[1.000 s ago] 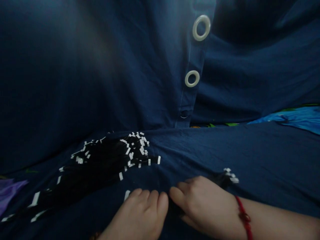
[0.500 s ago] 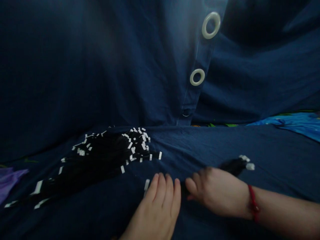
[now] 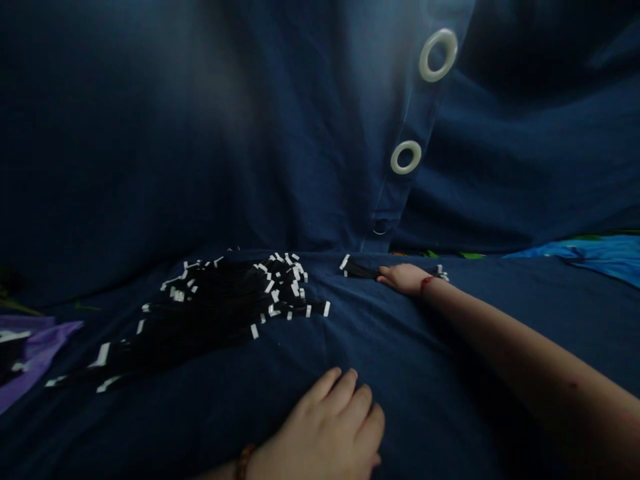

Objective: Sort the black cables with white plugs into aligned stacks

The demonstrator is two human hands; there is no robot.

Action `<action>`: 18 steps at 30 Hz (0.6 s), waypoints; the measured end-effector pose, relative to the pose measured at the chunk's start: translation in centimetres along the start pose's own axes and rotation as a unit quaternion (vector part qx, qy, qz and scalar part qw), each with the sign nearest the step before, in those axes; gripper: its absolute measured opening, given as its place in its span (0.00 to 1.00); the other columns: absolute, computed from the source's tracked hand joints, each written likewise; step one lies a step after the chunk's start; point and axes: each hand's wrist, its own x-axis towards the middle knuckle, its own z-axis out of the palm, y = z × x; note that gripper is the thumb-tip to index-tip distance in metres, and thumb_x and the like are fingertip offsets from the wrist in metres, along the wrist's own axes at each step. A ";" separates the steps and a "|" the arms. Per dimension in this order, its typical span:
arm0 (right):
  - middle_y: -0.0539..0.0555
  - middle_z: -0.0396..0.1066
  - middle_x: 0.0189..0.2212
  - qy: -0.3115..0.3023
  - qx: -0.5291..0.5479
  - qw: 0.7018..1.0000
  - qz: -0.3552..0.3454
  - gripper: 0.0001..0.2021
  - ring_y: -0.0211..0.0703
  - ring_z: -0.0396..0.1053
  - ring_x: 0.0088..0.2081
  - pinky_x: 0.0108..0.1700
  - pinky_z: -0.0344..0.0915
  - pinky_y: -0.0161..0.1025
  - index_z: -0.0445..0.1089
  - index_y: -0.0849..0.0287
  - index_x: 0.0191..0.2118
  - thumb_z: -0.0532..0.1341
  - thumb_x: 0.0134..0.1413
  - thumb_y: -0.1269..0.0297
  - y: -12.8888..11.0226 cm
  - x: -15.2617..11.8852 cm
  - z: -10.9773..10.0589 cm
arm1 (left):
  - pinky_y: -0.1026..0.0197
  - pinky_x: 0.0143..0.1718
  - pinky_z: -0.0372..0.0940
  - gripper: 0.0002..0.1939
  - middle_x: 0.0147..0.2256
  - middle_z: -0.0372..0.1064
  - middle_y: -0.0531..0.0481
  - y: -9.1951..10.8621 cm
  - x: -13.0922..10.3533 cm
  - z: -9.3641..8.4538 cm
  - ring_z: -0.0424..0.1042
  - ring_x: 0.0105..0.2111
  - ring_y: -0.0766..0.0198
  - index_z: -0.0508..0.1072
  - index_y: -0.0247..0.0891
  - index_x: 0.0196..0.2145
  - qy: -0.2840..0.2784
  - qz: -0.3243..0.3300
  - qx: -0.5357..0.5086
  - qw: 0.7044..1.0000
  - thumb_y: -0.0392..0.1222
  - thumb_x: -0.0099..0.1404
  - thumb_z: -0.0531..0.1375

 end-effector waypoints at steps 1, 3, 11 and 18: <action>0.52 0.68 0.33 0.002 0.012 1.000 -0.003 0.15 0.37 0.68 0.31 0.35 0.67 0.39 0.67 0.63 0.42 0.53 0.62 0.55 0.0 -0.1 0.6 | 0.56 0.54 0.57 0.18 0.50 0.66 0.52 -0.6 0.1 -0.3 0.62 0.52 0.58 0.65 0.40 0.50 -0.013 -0.014 -0.005 1.000 0.51 0.68 0.50; 0.53 0.68 0.36 0.017 0.030 0.999 -0.008 0.15 0.38 0.68 0.34 0.38 0.67 0.41 0.67 0.63 0.43 0.53 0.62 0.56 0.3 -0.5 1.4 | 0.53 0.49 0.61 0.14 0.46 0.67 0.49 -2.5 0.3 -1.1 0.64 0.48 0.55 0.67 0.40 0.46 -0.046 -0.083 0.015 0.995 0.46 0.67 0.51; 0.57 0.65 0.44 0.110 0.063 0.992 0.016 0.17 0.45 0.65 0.44 0.45 0.63 0.47 0.65 0.61 0.48 0.53 0.62 0.55 1.0 -2.6 2.8 | 0.53 0.34 0.64 0.13 0.38 0.65 0.38 -11.9 -2.1 -1.4 0.66 0.38 0.49 0.67 0.30 0.41 -0.127 -0.374 0.190 0.899 0.43 0.64 0.54; 0.57 0.66 0.44 0.141 0.079 0.987 0.016 0.18 0.46 0.65 0.46 0.48 0.61 0.50 0.66 0.62 0.46 0.54 0.60 0.52 0.6 -3.3 2.8 | 0.56 0.34 0.64 0.09 0.38 0.66 0.41 -13.5 -3.3 -1.0 0.67 0.37 0.53 0.67 0.32 0.40 -0.126 -0.351 0.141 0.917 0.36 0.65 0.50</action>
